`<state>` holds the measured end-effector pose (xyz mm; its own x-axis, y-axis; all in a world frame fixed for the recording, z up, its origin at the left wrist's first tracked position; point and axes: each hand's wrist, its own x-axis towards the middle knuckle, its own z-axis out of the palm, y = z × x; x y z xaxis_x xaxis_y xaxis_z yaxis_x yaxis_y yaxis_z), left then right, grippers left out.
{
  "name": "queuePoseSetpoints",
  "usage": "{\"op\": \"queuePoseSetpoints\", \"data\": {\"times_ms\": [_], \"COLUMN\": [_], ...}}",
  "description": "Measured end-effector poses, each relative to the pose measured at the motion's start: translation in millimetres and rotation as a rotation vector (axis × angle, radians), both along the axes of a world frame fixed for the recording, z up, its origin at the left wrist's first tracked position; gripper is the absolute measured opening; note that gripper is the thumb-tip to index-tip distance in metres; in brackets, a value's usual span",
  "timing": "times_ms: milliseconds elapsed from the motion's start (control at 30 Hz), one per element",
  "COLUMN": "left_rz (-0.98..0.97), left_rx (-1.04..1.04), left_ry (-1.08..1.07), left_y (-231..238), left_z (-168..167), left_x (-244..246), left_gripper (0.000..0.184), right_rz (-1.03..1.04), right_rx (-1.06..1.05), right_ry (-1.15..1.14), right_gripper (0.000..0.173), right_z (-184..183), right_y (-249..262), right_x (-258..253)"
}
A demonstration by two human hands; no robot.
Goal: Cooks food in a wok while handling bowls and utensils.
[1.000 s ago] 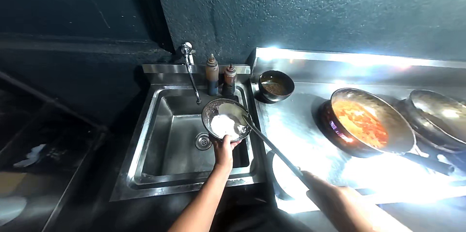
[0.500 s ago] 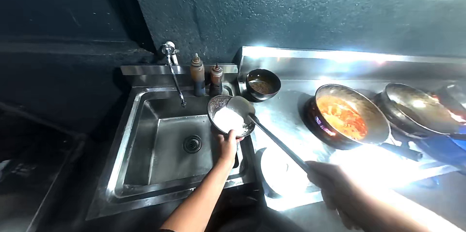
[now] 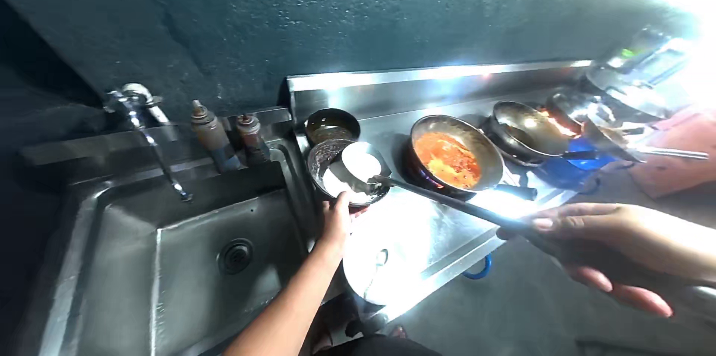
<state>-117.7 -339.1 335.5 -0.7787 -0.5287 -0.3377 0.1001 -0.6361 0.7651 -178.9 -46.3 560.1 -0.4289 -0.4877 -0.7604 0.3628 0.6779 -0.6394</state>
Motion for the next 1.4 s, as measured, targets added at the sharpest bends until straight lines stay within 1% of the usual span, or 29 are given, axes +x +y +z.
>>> {"op": "queuePoseSetpoints", "data": {"times_ms": [33, 133, 233, 333, 433, 500, 567, 667, 700, 767, 867, 933, 1033, 1167, 1267, 1333, 1400], "left_rz": [-0.012, -0.061, -0.082, -0.044, 0.010, 0.045, 0.095, 0.179, 0.205, 0.234, 0.284, 0.315, 0.366, 0.422, 0.486, 0.543, 0.593], "left_rx": [-0.003, 0.001, 0.011, 0.016, 0.051, 0.048, 0.040, 0.035, 0.033, 0.030, 0.030, 0.045, 0.048, 0.093, 0.192, 0.253, 0.294], "left_ry": [0.007, 0.007, -0.028, -0.120, -0.209, -0.233, -0.247, -0.258, -0.262, -0.270, -0.309, -0.334, -0.353, -0.391, -0.386, -0.360, -0.339], "left_y": [7.5, 33.0, 60.7, 87.3, 106.2, 114.4, 121.9, 128.1, 128.6, 126.3, 119.7, 115.3, 113.4, 121.5, 130.3, 135.0, 142.1], "left_z": [5.0, 17.6, 18.9, 11.2, 0.7, -8.4, -13.9, -15.8, -15.5, -15.3, -12.7, -12.7, -17.8, -20.9, -25.6, -33.2, -39.4], "left_x": [-9.4, -39.1, -67.3, -89.8, -100.7, -102.1, -100.7, -98.2, -97.5, -96.6, -97.8, -99.7, -102.9, -111.5, -120.4, -127.3, -133.3], "left_gripper": [0.027, 0.032, 0.037, 0.038, 0.038, 0.037, 0.037, 0.039, 0.039, 0.040, 0.041, 0.041, 0.043, 0.048, 0.050, 0.051, 0.052], "right_rz": [-0.008, -0.018, -0.083, -0.103, -0.044, -0.039, -0.046, 0.014, 0.035, 0.053, 0.075, 0.134, 0.232, 0.355, 0.455, 0.461, 0.400], "right_rx": [0.001, -0.023, -0.054, -0.067, -0.034, 0.034, 0.165, 0.300, 0.316, 0.299, 0.215, 0.180, 0.171, 0.271, 0.359, 0.382, 0.348], "right_ry": [0.014, 0.045, 0.035, 0.042, 0.126, 0.228, 0.349, 0.507, 0.538, 0.589, 0.625, 0.653, 0.642, 0.637, 0.668, 0.667, 0.599], "right_gripper": [0.044, 0.046, 0.044, 0.038, 0.033, 0.030, 0.025, 0.023, 0.022, 0.023, 0.023, 0.024, 0.027, 0.030, 0.024, 0.023, 0.023], "right_z": [5.1, 16.5, 17.0, 7.2, -9.4, -22.9, -33.9, -43.8, -44.9, -43.9, -34.7, -32.0, -38.1, -63.8, -99.4, -120.6, -135.0], "right_y": [9.5, 41.1, 77.0, 115.5, 149.3, 167.1, 176.1, 187.1, 192.1, 205.5, 227.8, 240.9, 257.4, 263.3, 261.8, 253.3, 239.4], "right_x": [-4.4, -22.6, -48.2, -83.6, -120.9, -143.1, -160.5, -187.5, -196.7, -214.6, -233.8, -241.8, -251.7, -259.3, -276.3, -285.6, -287.3]}}
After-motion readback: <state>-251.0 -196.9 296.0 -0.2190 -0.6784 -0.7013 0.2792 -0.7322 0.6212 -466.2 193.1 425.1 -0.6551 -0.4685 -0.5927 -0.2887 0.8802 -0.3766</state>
